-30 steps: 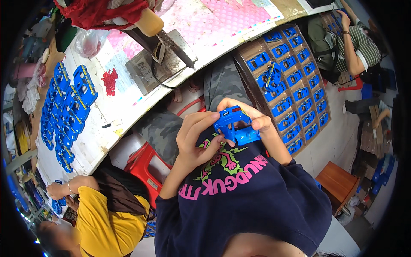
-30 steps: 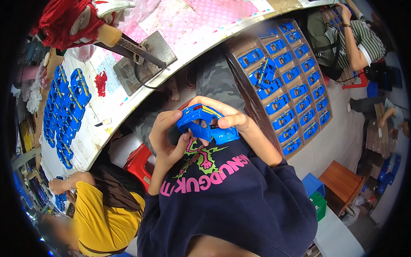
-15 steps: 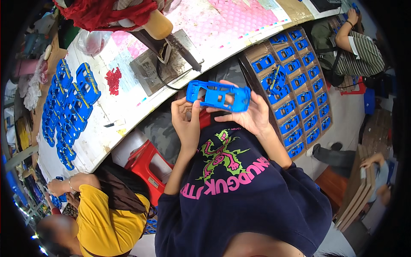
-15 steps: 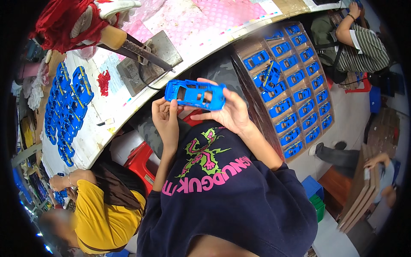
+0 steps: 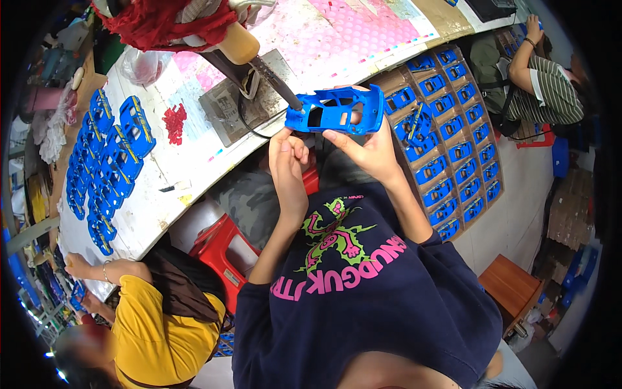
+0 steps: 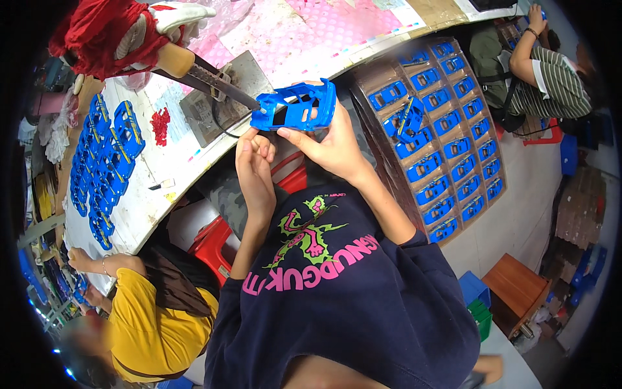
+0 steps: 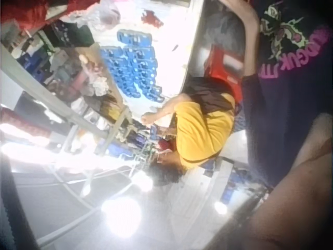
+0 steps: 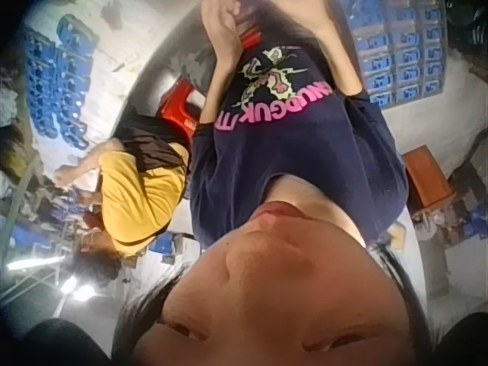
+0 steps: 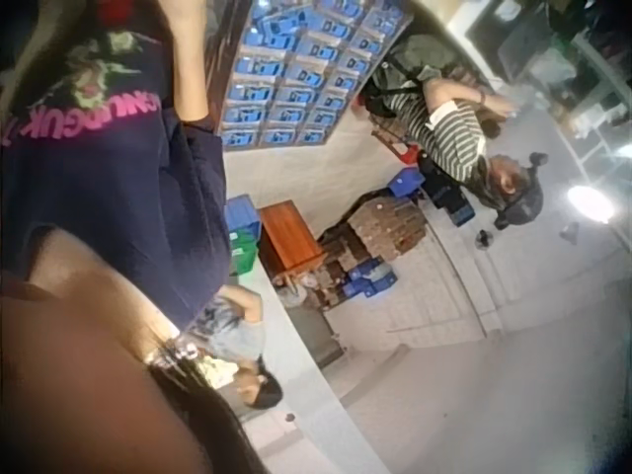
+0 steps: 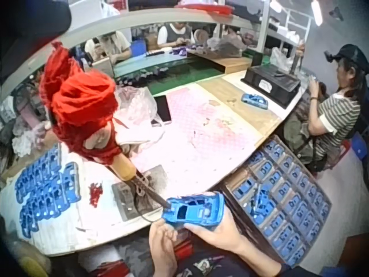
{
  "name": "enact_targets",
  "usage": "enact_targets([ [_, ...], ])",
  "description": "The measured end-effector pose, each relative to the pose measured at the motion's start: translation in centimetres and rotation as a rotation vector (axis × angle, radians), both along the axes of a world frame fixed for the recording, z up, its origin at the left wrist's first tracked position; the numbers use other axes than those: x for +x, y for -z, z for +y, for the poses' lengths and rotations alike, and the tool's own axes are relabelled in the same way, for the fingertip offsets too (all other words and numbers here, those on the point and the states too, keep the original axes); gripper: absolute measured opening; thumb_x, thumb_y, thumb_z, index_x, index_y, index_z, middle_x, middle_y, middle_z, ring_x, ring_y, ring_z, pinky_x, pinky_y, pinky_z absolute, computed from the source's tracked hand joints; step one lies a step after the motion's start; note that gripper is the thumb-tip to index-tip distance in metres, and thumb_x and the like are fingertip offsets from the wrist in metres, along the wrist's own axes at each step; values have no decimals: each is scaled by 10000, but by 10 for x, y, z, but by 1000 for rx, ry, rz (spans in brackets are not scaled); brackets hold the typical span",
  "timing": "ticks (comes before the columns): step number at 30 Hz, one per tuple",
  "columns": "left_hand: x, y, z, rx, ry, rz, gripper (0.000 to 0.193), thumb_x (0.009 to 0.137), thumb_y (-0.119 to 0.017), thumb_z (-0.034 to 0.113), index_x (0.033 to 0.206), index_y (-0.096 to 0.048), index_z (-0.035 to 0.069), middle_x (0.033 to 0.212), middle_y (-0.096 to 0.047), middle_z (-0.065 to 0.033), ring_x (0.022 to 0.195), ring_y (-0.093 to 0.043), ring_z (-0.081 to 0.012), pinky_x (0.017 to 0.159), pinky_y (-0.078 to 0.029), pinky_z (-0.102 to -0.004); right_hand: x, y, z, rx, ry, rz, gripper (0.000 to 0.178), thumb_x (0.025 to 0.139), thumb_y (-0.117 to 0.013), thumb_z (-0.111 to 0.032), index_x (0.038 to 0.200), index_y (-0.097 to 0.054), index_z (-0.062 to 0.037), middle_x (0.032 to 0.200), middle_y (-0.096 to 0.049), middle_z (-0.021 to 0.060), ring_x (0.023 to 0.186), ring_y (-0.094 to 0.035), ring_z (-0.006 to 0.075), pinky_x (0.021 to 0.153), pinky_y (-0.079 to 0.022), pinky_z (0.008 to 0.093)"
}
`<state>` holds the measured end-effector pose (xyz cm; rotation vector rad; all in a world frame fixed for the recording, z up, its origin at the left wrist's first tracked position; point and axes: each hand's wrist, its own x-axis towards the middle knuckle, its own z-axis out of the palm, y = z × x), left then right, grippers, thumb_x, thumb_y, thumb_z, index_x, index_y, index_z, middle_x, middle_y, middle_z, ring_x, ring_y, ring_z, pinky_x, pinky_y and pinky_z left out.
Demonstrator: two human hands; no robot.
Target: The person repeatedly picks up blue plastic car-shaped frames and uses a heated metal rod to smooth or melt edges and seams. They handle the parts one by one, rotating them to access different sides, and place the finished pieces into a cardboard tray.
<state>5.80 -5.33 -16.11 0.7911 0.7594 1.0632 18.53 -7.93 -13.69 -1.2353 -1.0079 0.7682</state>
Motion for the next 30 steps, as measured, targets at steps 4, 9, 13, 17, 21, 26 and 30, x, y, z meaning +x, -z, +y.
enact_targets([
  [4,2,-1,2,-8,-10,-88,440,885,-258,288,1077,-418,-74,691,-333,-15,652,-316,-97,613,-283,-228,1,-8,6,96,-38,-107,509,650,-695,-53,1082,-434,14,1027,-530,102,942,-523,148,795,-430,277],
  [9,4,2,6,-23,11,-189,475,875,-252,331,1070,-418,-69,705,-356,-22,660,-320,-101,618,-284,-231,6,-13,5,119,-34,-315,542,607,-708,-63,1079,-451,3,1037,-534,113,943,-546,204,795,-434,286],
  [13,8,-2,7,-57,-6,-254,473,873,-248,337,1066,-417,-60,726,-375,-32,659,-320,-106,621,-286,-230,6,-27,6,115,-15,-417,533,602,-709,-115,1064,-467,-4,1023,-541,120,915,-561,240,776,-441,292],
  [17,10,-4,8,-36,-3,-295,471,873,-252,341,1062,-420,-56,738,-381,-36,662,-320,-108,622,-289,-229,7,-23,8,150,-6,-401,525,616,-705,-156,1063,-471,-10,1011,-545,123,904,-565,254,765,-445,297],
  [21,9,-4,9,-29,9,-315,471,874,-257,346,1059,-421,-55,743,-385,-36,667,-319,-107,621,-290,-228,10,-28,5,79,-98,-387,615,597,-733,-34,1119,-414,17,1118,-490,150,1046,-483,221,876,-399,320],
  [26,12,-7,9,-46,4,-298,464,872,-262,344,1064,-412,-52,716,-373,-26,662,-324,-103,621,-290,-225,10,-30,4,58,-95,-385,615,591,-734,-31,1117,-420,16,1116,-493,142,1043,-487,215,873,-402,314],
  [30,11,-5,10,-44,24,-324,485,879,-259,364,1059,-417,-58,745,-387,-29,673,-322,-103,625,-291,-226,10,-32,4,70,-75,-422,601,587,-737,-44,1105,-438,16,1098,-505,136,1027,-500,215,858,-409,307],
])
